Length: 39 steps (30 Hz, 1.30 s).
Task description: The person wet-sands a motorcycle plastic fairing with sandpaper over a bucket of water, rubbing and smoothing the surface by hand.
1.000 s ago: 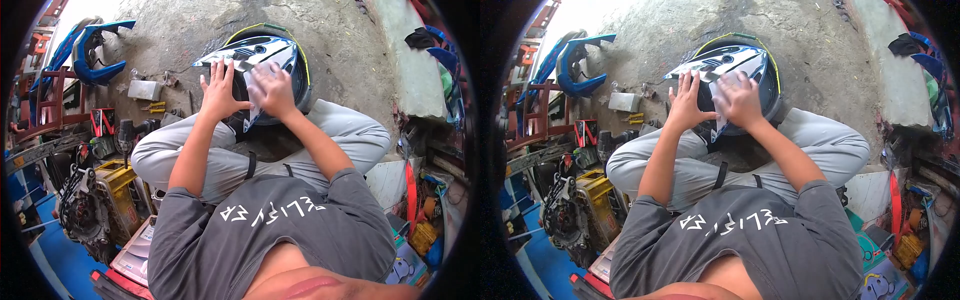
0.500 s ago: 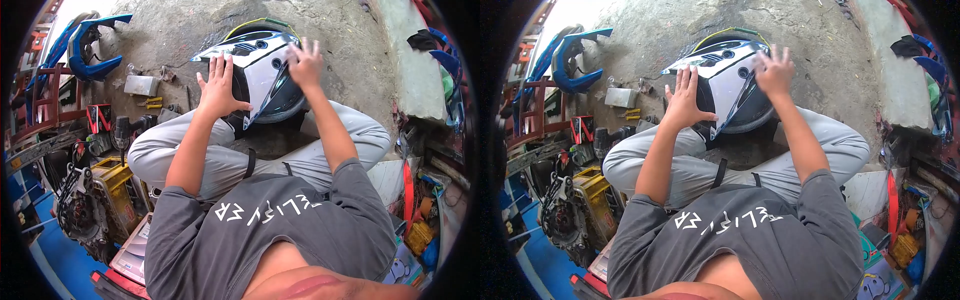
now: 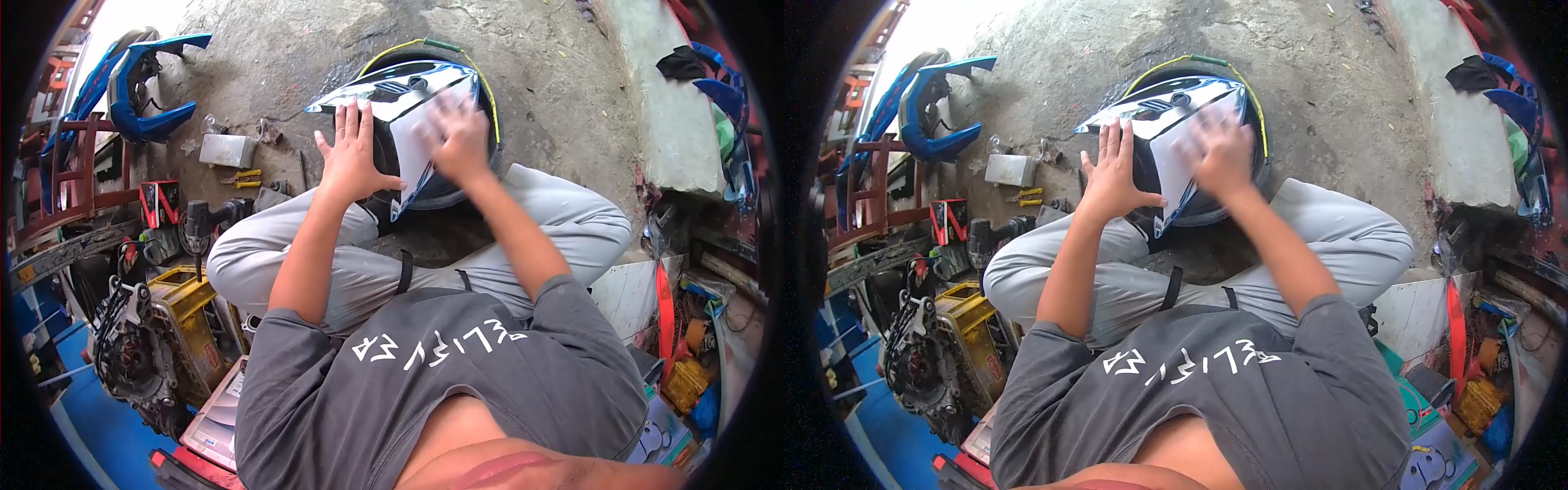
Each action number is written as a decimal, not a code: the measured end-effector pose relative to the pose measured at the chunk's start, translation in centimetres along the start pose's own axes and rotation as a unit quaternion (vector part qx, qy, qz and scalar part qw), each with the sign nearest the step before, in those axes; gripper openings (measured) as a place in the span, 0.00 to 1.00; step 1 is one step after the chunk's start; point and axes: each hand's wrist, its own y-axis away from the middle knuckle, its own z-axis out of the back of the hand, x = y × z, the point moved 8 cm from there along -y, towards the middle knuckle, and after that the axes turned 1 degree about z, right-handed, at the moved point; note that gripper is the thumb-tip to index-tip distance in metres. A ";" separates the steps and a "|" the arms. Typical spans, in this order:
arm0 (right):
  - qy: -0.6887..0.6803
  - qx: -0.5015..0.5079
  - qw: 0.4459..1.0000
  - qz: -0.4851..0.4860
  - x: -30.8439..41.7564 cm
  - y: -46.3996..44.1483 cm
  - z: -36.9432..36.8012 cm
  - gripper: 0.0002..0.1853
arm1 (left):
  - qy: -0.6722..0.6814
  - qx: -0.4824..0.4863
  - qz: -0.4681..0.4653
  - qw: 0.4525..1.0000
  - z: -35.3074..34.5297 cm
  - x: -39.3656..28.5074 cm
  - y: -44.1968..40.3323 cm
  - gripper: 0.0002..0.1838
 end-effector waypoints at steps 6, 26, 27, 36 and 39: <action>0.089 -0.013 0.990 -0.109 -4.9 -0.9 0.5 0.34 | -0.003 0.009 0.004 1.000 0.3 -0.2 0.4 0.91; 0.071 0.033 0.995 -0.060 -1.5 0.7 0.1 0.35 | -0.013 0.013 0.009 1.000 0.0 0.0 0.4 0.92; 0.071 0.028 0.990 -0.121 -4.2 0.3 -0.5 0.35 | -0.012 0.011 0.009 1.000 -0.1 0.1 0.3 0.92; 0.078 0.036 0.995 -0.054 -0.3 1.4 0.0 0.32 | -0.001 0.011 0.010 1.000 0.0 0.0 0.4 0.91; 0.086 0.012 0.985 -0.148 -6.2 -0.3 0.0 0.31 | -0.002 0.005 0.006 1.000 -0.2 0.2 0.5 0.91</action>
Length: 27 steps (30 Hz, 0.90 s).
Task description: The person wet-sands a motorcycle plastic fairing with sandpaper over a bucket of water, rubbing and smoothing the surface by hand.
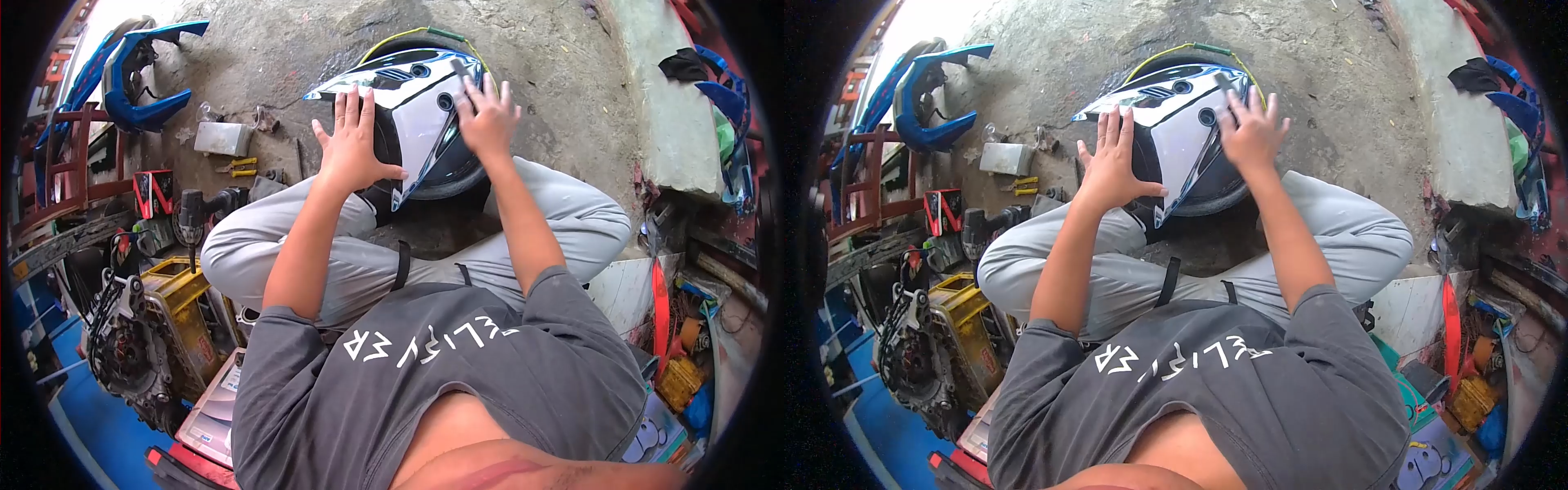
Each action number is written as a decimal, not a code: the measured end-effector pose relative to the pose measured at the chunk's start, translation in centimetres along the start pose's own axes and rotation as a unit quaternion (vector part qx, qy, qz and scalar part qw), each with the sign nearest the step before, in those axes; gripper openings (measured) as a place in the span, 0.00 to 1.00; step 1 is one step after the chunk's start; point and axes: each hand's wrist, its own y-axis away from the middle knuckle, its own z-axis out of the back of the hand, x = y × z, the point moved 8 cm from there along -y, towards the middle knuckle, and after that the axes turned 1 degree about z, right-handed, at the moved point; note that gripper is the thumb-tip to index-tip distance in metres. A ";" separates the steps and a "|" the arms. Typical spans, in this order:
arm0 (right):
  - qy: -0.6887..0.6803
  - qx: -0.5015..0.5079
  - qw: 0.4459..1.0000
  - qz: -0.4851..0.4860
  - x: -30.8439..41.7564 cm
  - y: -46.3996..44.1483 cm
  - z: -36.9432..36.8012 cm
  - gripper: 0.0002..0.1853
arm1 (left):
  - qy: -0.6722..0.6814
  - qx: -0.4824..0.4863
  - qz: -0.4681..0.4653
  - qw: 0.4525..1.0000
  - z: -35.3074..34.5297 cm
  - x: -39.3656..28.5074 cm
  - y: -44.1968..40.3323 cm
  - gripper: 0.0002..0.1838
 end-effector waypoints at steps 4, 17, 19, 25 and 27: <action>-0.071 0.018 0.993 0.093 2.7 1.8 -0.1 0.31 | 0.002 0.004 0.001 1.000 0.4 -0.2 -0.4 0.91; -0.043 0.022 0.983 0.177 7.5 3.3 1.9 0.32 | 0.009 0.004 -0.001 1.000 0.1 -0.1 -0.6 0.91; -0.031 0.009 0.988 0.153 5.9 2.6 1.5 0.33 | 0.010 -0.004 -0.005 1.000 -0.2 0.1 -0.4 0.91; -0.029 -0.015 0.996 0.089 2.4 0.0 -0.3 0.34 | 0.006 -0.002 -0.004 1.000 0.3 0.0 -0.5 0.91; -0.071 0.037 0.982 0.173 6.9 3.2 1.3 0.32 | 0.014 -0.004 -0.004 1.000 0.0 -0.1 -0.5 0.90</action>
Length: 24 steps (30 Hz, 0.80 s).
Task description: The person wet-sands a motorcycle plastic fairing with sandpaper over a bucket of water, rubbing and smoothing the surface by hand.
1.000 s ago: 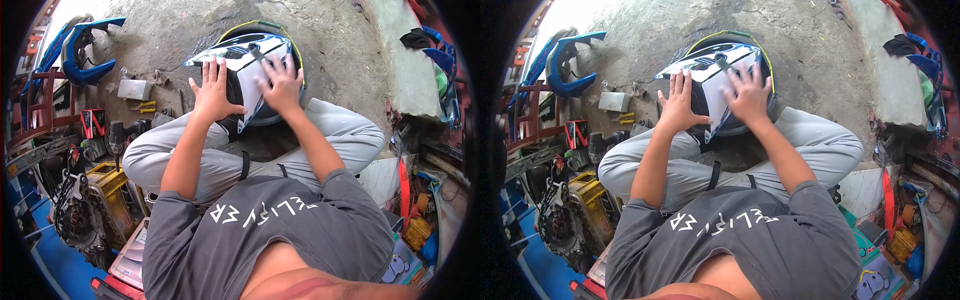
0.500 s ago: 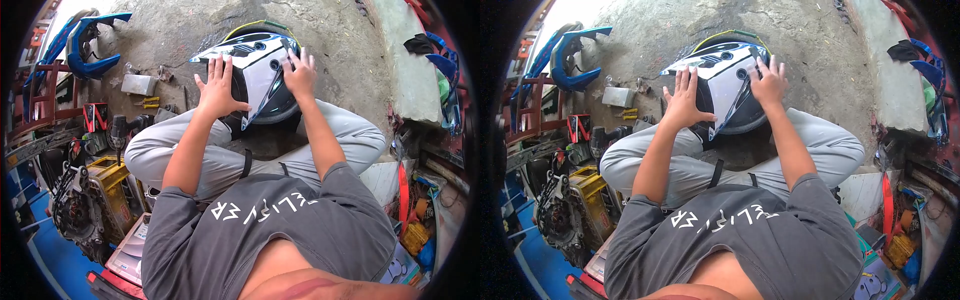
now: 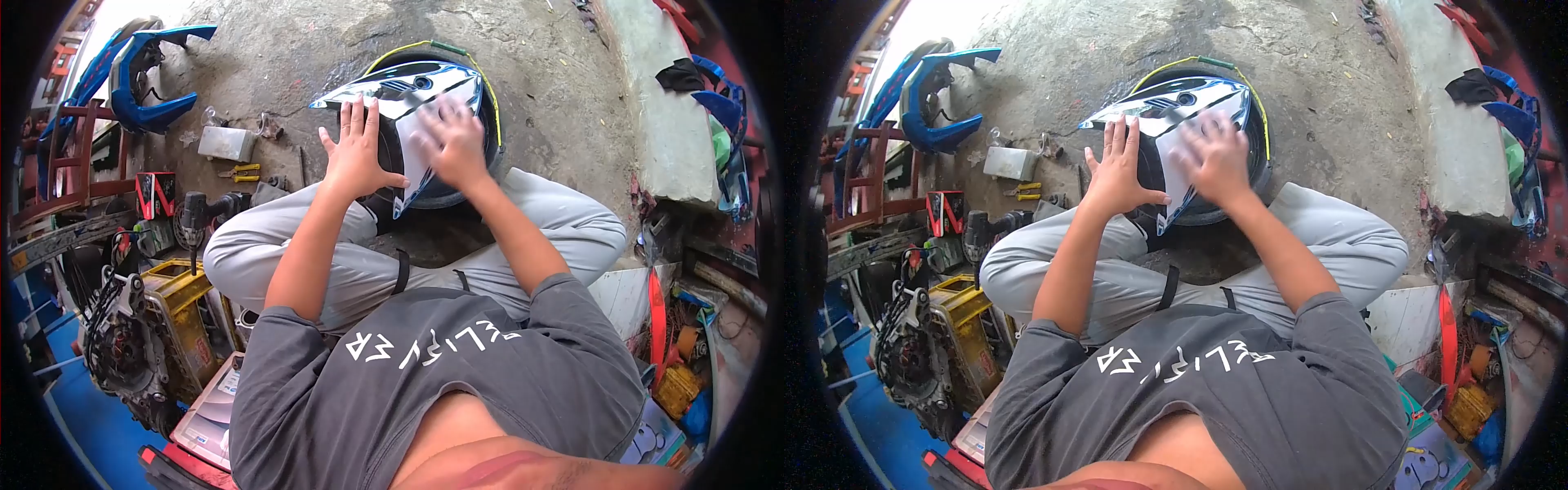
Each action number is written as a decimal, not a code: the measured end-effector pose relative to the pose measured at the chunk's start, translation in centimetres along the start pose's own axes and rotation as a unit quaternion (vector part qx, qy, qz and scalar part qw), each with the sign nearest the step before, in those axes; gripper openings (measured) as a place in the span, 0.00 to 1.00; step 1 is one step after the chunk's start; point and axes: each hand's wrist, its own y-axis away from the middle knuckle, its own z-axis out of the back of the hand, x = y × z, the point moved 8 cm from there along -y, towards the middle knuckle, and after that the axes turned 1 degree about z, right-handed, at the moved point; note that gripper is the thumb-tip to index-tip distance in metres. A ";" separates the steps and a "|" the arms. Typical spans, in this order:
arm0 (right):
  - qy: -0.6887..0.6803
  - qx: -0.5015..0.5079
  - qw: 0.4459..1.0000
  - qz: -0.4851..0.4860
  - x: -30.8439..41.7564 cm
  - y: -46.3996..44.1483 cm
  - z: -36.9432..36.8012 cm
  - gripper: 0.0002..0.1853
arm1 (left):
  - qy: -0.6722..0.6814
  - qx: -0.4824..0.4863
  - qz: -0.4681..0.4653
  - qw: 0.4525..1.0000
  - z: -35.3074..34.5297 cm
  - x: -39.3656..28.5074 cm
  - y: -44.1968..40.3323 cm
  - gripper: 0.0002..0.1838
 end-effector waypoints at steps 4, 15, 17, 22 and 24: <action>0.026 -0.030 0.999 -0.033 -3.1 -0.5 0.4 0.32 | 0.001 0.001 -0.001 1.000 0.4 -0.1 0.2 0.90; 0.086 -0.004 0.991 -0.105 -5.9 -1.6 1.4 0.32 | 0.002 0.002 -0.001 1.000 -0.1 0.0 0.2 0.91; 0.086 -0.020 0.985 -0.148 -7.3 -1.4 0.7 0.34 | 0.001 -0.002 -0.004 1.000 0.0 0.0 0.1 0.91; 0.047 0.030 0.998 0.035 1.5 0.9 0.8 0.34 | 0.000 0.010 0.002 1.000 -0.1 -0.2 0.0 0.91; 0.100 0.033 0.994 -0.039 -2.4 -1.0 1.5 0.31 | 0.002 0.004 0.000 1.000 -0.1 0.0 0.0 0.92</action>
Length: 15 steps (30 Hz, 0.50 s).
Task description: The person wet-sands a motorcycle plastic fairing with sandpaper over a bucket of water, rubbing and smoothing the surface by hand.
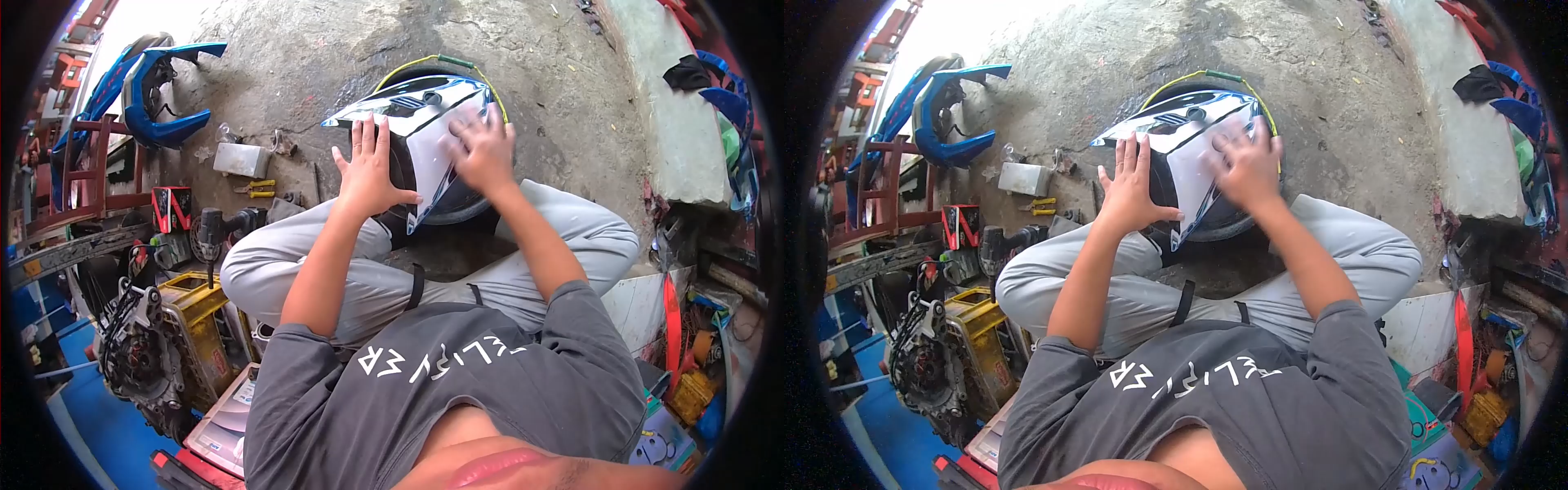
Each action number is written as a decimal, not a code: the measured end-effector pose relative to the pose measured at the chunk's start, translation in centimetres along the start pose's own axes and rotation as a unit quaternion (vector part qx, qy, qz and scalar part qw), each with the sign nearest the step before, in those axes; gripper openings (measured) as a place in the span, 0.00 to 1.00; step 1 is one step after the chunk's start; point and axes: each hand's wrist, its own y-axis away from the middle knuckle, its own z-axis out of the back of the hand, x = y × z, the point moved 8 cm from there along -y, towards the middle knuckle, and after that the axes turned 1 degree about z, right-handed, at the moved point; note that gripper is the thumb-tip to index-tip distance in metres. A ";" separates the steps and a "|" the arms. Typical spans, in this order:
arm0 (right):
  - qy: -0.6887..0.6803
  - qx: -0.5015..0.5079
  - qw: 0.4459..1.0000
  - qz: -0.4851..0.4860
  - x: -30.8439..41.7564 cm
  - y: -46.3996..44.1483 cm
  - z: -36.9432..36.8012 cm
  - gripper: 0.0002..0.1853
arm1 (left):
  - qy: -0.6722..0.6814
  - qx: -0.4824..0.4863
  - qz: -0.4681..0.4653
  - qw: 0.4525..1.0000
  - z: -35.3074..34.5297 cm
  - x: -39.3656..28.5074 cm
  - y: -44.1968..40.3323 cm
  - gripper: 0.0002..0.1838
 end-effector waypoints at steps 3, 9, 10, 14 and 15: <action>-0.060 -0.062 0.987 -0.133 -5.8 -0.9 -2.5 0.33 | 0.000 -0.001 -0.003 1.000 0.1 -0.1 0.1 0.91; -0.067 -0.012 0.994 0.082 3.4 2.3 0.1 0.33 | 0.002 -0.007 -0.002 1.000 0.2 -0.2 0.0 0.91; -0.058 -0.024 0.997 0.040 1.4 1.6 -0.3 0.32 | -0.001 -0.009 -0.002 1.000 0.1 -0.1 -0.1 0.91; -0.078 -0.088 0.991 -0.066 -3.5 -0.6 -2.3 0.30 | -0.003 -0.005 0.002 1.000 0.1 0.0 0.3 0.90; -0.097 -0.070 0.992 -0.039 -1.9 -0.2 -2.3 0.30 | -0.003 -0.004 -0.001 1.000 0.3 -0.2 0.1 0.90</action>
